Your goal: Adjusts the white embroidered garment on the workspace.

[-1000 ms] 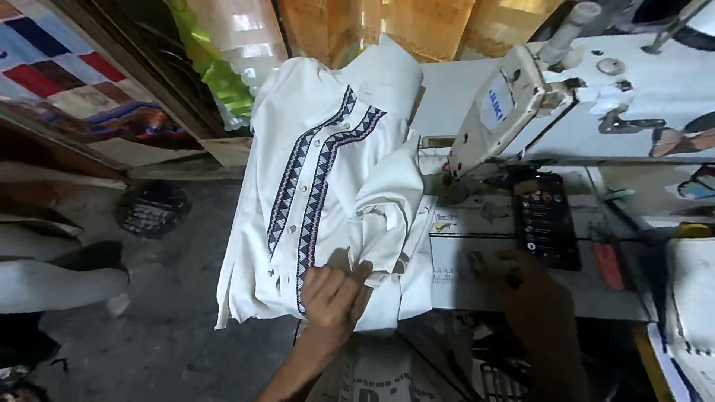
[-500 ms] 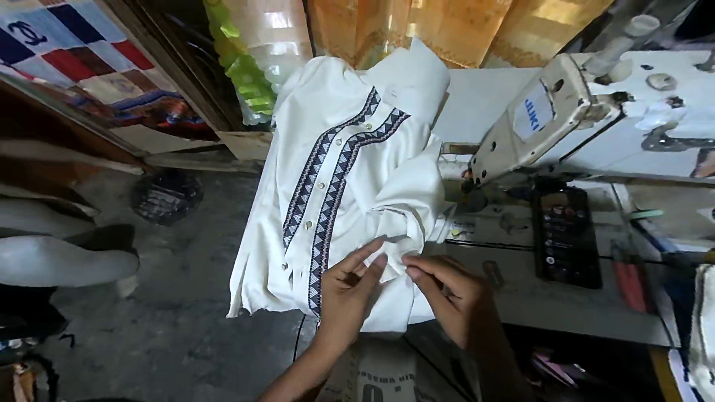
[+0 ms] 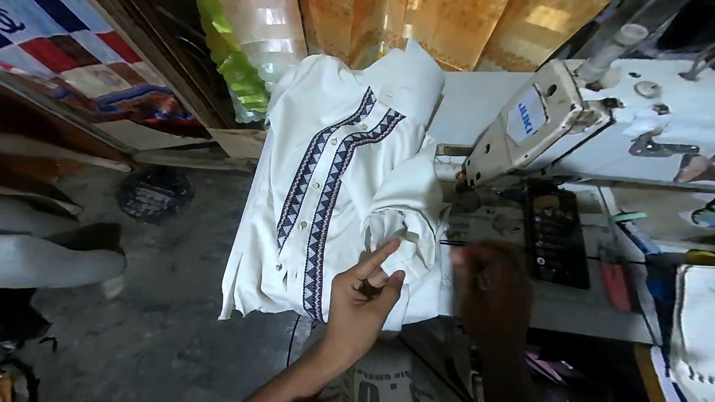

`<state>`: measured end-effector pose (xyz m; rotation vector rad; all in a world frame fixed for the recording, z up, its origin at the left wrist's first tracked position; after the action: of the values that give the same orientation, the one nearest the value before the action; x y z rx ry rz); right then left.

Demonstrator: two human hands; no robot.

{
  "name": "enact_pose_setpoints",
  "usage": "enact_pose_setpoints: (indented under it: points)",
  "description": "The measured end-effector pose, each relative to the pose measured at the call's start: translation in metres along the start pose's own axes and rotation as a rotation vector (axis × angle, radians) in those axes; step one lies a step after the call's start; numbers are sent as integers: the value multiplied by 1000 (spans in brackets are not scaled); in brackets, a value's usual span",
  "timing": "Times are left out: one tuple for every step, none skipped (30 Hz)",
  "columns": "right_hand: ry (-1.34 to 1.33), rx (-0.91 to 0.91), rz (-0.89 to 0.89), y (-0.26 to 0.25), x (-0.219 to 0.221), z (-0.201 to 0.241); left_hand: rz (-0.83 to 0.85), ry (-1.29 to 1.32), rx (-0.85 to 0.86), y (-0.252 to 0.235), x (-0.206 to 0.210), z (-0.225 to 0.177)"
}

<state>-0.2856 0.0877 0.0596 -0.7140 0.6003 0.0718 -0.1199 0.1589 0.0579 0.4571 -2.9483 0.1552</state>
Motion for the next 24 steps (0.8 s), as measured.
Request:
enact_pose_setpoints:
  points:
    - [9, 16, -18, -3, -7, -2, -5, 1, 4, 0, -2, 0]
    - [0, 1, -26, -4, -11, -3, -7, -1, 7, 1, -3, 0]
    - [-28, -44, -11, -4, -13, -1, -6, -5, 8, 1, -4, 0]
    - [-57, -109, 26, -3, -11, 1, -3, -14, 9, 1, -4, 1]
    - [-87, -172, 59, 0, -6, 3, 1, -26, 10, 1, -3, 1]
    - [-110, -216, 76, 2, 1, 5, 9, -38, 12, 1, -2, 1]
    - [-124, -229, 77, 4, 8, 6, 19, -50, 18, 1, -1, 1]
    - [-127, -227, 70, 5, 13, 6, 32, -55, 21, 1, 0, 1]
    - [-120, -225, 66, 5, 17, 6, 43, -56, 24, 1, 0, 1]
    - [-101, -225, 65, 5, 19, 7, 51, -64, 32, 0, 0, 0]
    - [-68, -231, 74, 5, 21, 7, 60, -76, 39, 1, 0, 0]
    - [-35, -241, 88, 5, 22, 7, 69, -91, 43, 1, 0, 0]
    - [-2, -243, 102, 5, 24, 7, 82, -103, 40, 1, 0, 0]
    - [19, -229, 108, 5, 24, 6, 94, -108, 33, 1, 0, 0]
    - [34, -195, 94, 4, 21, 4, 104, -105, 23, 1, 0, -1]
    - [41, -137, 70, 1, 16, 1, 113, -96, 18, 1, 0, -2]
    - [43, -85, 39, -2, 7, -4, 110, -89, 19, 0, 0, -2]
    - [38, -45, 18, -5, -2, -8, 99, -83, 25, 0, 0, -1]
    - [18, -35, 7, -7, -10, -11, 82, -81, 31, 0, -1, 0]
    - [-9, -59, 16, -8, -15, -10, 66, -91, 35, 0, -2, 0]
    - [-31, -110, 39, -7, -16, -8, 51, -102, 36, -1, -2, 0]
    - [-38, -172, 69, -5, -13, -6, 46, -113, 36, -1, -3, 1]
    - [-40, -225, 85, -2, -8, -5, 50, -122, 39, -2, -2, 1]
    - [-39, -266, 88, 1, -2, -5, 56, -129, 43, -3, -2, 1]
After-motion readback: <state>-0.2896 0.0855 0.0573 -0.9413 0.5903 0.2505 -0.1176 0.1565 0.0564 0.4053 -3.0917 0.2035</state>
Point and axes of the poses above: each hand's wrist, its own y-axis away from the middle knuckle, its own x-axis out of the palm, z = x × y, the point moved 1 cm from there along -y, towards the middle knuckle, and after that the axes turned 5 degrees about -x, right-handed, at the moved point
